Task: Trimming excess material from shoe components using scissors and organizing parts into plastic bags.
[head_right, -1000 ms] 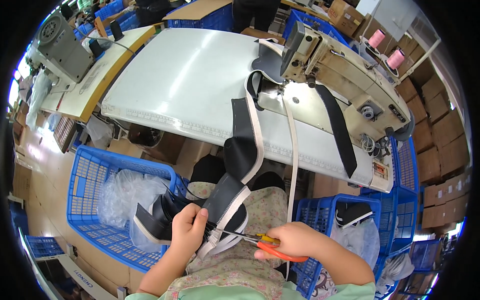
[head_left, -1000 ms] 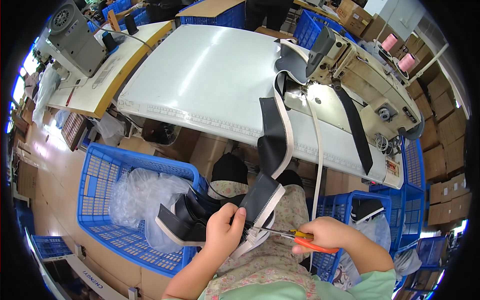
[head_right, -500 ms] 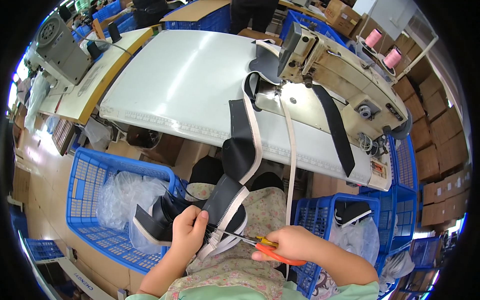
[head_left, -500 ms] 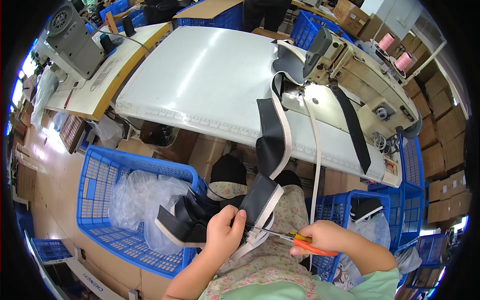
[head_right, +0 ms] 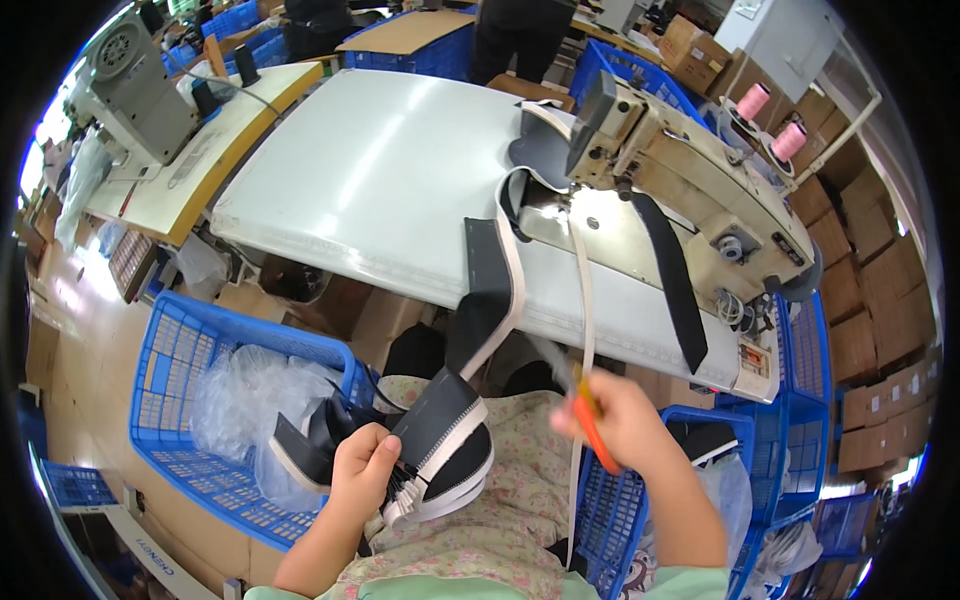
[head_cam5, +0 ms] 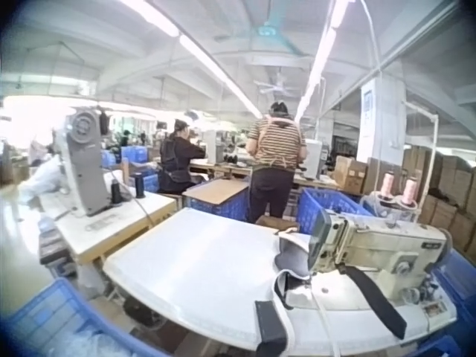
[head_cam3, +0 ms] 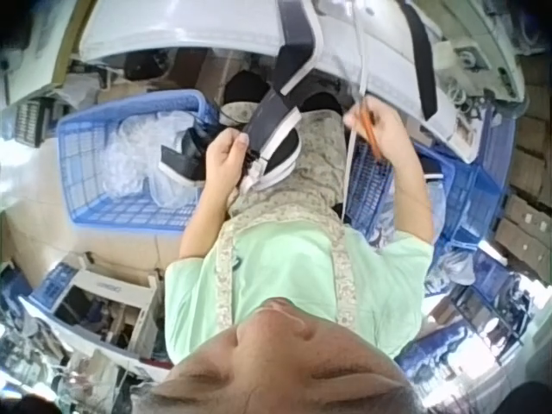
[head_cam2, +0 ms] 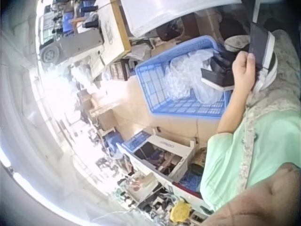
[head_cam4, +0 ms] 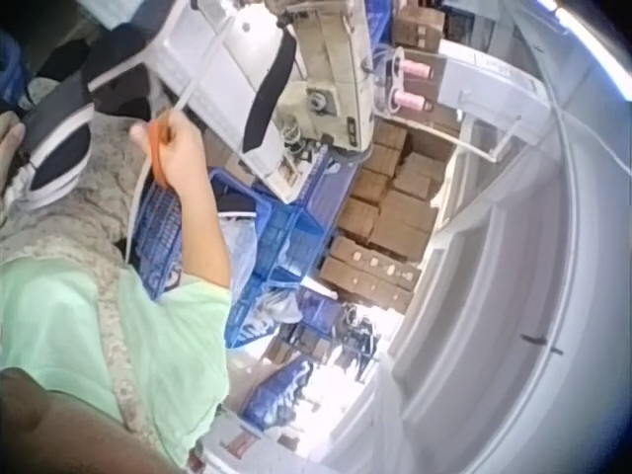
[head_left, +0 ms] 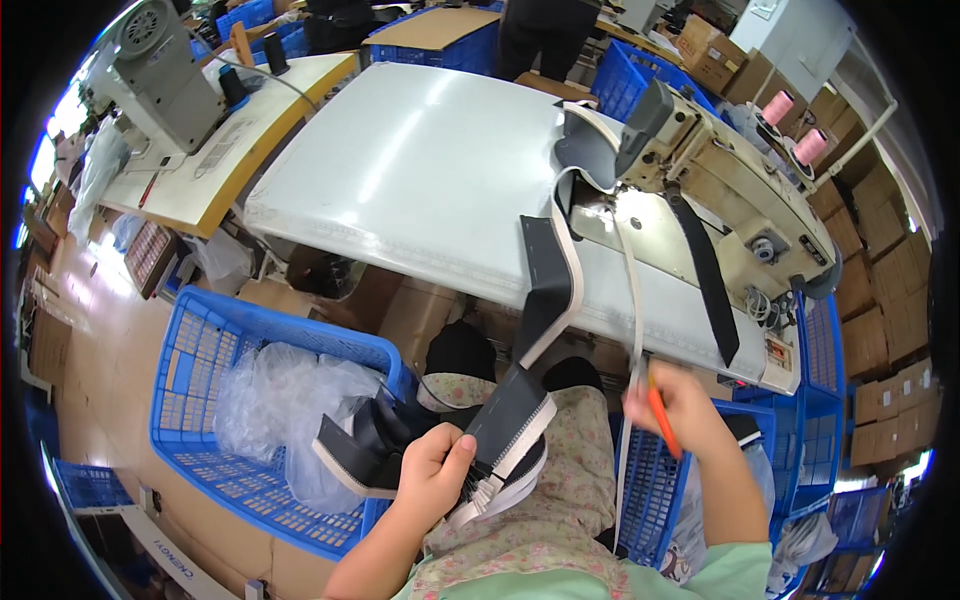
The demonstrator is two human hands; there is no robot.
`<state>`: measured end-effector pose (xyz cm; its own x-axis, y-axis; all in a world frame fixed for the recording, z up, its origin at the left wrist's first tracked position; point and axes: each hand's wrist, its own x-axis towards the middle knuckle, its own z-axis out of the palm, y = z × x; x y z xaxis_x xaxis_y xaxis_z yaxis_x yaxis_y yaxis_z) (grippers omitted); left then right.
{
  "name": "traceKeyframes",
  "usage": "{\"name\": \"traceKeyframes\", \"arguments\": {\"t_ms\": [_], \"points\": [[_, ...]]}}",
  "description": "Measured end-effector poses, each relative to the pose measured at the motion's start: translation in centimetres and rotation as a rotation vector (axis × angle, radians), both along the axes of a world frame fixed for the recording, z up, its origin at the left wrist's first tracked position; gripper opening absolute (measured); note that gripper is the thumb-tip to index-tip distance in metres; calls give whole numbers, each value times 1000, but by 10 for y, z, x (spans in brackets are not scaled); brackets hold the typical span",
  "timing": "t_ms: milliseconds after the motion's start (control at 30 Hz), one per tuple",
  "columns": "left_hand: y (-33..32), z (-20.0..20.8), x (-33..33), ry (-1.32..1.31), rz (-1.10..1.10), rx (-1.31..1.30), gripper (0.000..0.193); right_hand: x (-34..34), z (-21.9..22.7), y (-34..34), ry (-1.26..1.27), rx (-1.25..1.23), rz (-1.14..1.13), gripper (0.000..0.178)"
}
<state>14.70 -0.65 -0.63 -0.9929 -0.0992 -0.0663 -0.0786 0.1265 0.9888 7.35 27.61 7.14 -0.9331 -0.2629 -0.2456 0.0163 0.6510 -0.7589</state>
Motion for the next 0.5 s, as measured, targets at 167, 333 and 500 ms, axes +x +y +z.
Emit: {"name": "traceKeyframes", "arguments": {"t_ms": [167,333,500], "points": [[0,0,4,29,-177,59,21,-82,-78,-28,351,-38,-280,36],[-10,6,6,98,-158,78,23,-108,-65,-80,247,-200,-234,30],[-26,7,10,101,-167,165,24,-114,-67,-94,218,-223,-310,29]]}}
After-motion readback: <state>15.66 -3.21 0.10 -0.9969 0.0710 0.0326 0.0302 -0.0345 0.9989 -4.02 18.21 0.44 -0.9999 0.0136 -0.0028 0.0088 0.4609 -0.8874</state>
